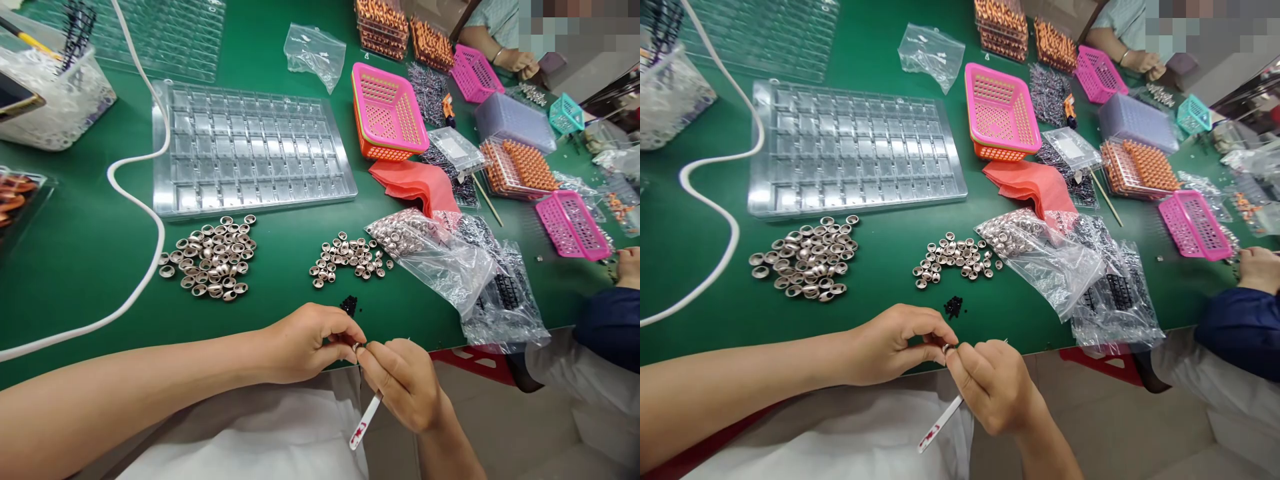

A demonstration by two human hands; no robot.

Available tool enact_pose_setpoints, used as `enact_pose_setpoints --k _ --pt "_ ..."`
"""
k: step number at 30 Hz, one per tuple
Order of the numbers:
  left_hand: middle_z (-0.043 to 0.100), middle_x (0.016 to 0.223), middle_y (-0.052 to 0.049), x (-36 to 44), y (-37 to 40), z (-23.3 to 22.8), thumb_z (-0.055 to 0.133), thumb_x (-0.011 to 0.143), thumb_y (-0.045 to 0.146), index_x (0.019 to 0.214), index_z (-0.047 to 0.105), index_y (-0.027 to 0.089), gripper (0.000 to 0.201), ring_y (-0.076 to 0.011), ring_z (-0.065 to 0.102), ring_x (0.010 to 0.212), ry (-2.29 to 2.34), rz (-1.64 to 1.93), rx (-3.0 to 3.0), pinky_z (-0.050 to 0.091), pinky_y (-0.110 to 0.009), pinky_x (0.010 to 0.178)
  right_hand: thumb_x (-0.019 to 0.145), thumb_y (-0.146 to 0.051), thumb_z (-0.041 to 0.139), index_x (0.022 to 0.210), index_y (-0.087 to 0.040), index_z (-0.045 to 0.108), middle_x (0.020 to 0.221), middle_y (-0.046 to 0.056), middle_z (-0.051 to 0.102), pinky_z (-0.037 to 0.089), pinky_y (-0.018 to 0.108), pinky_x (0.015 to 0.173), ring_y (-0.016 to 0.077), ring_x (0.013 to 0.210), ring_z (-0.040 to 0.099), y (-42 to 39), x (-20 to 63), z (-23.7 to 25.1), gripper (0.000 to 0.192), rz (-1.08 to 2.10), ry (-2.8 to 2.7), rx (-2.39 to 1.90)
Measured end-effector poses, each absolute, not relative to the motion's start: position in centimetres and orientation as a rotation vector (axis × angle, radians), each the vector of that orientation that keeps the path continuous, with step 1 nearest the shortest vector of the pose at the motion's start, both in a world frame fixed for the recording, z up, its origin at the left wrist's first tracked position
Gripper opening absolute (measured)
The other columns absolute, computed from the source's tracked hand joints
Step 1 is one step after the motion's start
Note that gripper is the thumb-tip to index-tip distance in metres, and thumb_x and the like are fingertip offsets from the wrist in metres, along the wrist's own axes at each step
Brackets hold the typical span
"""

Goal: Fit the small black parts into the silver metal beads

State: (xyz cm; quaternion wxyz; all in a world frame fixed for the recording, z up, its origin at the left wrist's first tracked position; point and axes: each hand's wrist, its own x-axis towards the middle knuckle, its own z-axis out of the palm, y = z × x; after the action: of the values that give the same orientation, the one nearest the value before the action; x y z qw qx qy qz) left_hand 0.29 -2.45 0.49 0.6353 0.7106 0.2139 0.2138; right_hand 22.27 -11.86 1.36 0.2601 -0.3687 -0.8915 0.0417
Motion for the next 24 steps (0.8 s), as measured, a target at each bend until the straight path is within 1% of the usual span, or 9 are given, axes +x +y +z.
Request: enact_pose_setpoints --k 6,9,12,15,18,21,24 --pt "0.074 0.085 -0.005 0.3 -2.7 0.3 0.061 0.091 0.016 0.097 0.073 0.016 0.013 -0.0138 0.067 0.076 0.460 0.522 1.662 0.052 -0.019 0.069 0.090 -0.007 0.057 0.124 -0.008 0.062 0.096 0.011 0.070 0.032 0.033 0.052 0.0142 0.062 0.050 -12.4 22.3 0.4 0.035 0.144 -2.374 -1.020" --pt "0.074 0.084 -0.005 0.3 -2.8 0.1 0.061 0.091 0.014 0.096 0.072 0.015 0.013 -0.0135 0.067 0.074 0.451 0.531 1.682 0.052 -0.019 0.069 0.091 -0.007 0.054 0.125 -0.009 0.061 0.093 0.010 0.069 0.033 0.032 0.052 0.0136 0.061 0.050 -12.5 22.3 0.3 0.035 0.166 -2.386 -1.033" --pt "0.073 0.084 -0.005 0.3 -2.9 0.1 0.060 0.091 0.013 0.096 0.072 0.016 0.013 -0.0136 0.067 0.075 0.443 0.540 1.686 0.052 -0.020 0.069 0.090 -0.006 0.052 0.122 -0.009 0.060 0.085 0.008 0.068 0.035 0.031 0.051 0.0141 0.060 0.051 -12.2 22.1 0.8 0.033 0.225 -2.392 -1.018" --pt "0.073 0.082 -0.004 0.3 -3.0 0.2 0.059 0.090 0.013 0.095 0.072 0.016 0.014 -0.0135 0.067 0.074 0.447 0.531 1.684 0.052 -0.020 0.068 0.091 -0.005 0.047 0.118 -0.009 0.059 0.077 0.005 0.064 0.038 0.030 0.049 0.0148 0.058 0.052 -11.5 21.6 1.6 0.030 0.351 -2.404 -0.976" --pt "0.073 0.081 -0.005 0.3 -2.9 0.2 0.060 0.090 0.015 0.094 0.073 0.016 0.014 -0.0137 0.066 0.073 0.483 0.507 1.671 0.051 -0.020 0.067 0.094 -0.004 0.041 0.109 -0.010 0.059 0.070 0.001 0.058 0.038 0.029 0.049 0.0135 0.056 0.049 -10.8 21.3 2.3 0.024 0.498 -2.410 -0.983" --pt "0.072 0.082 -0.004 0.3 -2.7 0.1 0.062 0.088 0.018 0.094 0.074 0.017 0.013 -0.0135 0.067 0.073 0.527 0.443 1.589 0.052 -0.020 0.066 0.096 -0.005 0.041 0.102 -0.014 0.058 0.068 0.000 0.057 0.037 0.028 0.049 0.0126 0.055 0.050 -10.4 21.3 2.6 0.020 0.560 -2.414 -1.027" --pt "0.071 0.081 -0.002 0.6 -2.6 0.1 0.067 0.085 0.021 0.094 0.073 0.016 0.012 -0.0133 0.067 0.072 0.568 0.371 1.369 0.054 -0.020 0.065 0.097 -0.007 0.043 0.103 -0.015 0.059 0.070 0.000 0.060 0.040 0.026 0.050 0.0120 0.057 0.054 -10.5 21.6 2.1 0.019 0.507 -2.388 -1.068"
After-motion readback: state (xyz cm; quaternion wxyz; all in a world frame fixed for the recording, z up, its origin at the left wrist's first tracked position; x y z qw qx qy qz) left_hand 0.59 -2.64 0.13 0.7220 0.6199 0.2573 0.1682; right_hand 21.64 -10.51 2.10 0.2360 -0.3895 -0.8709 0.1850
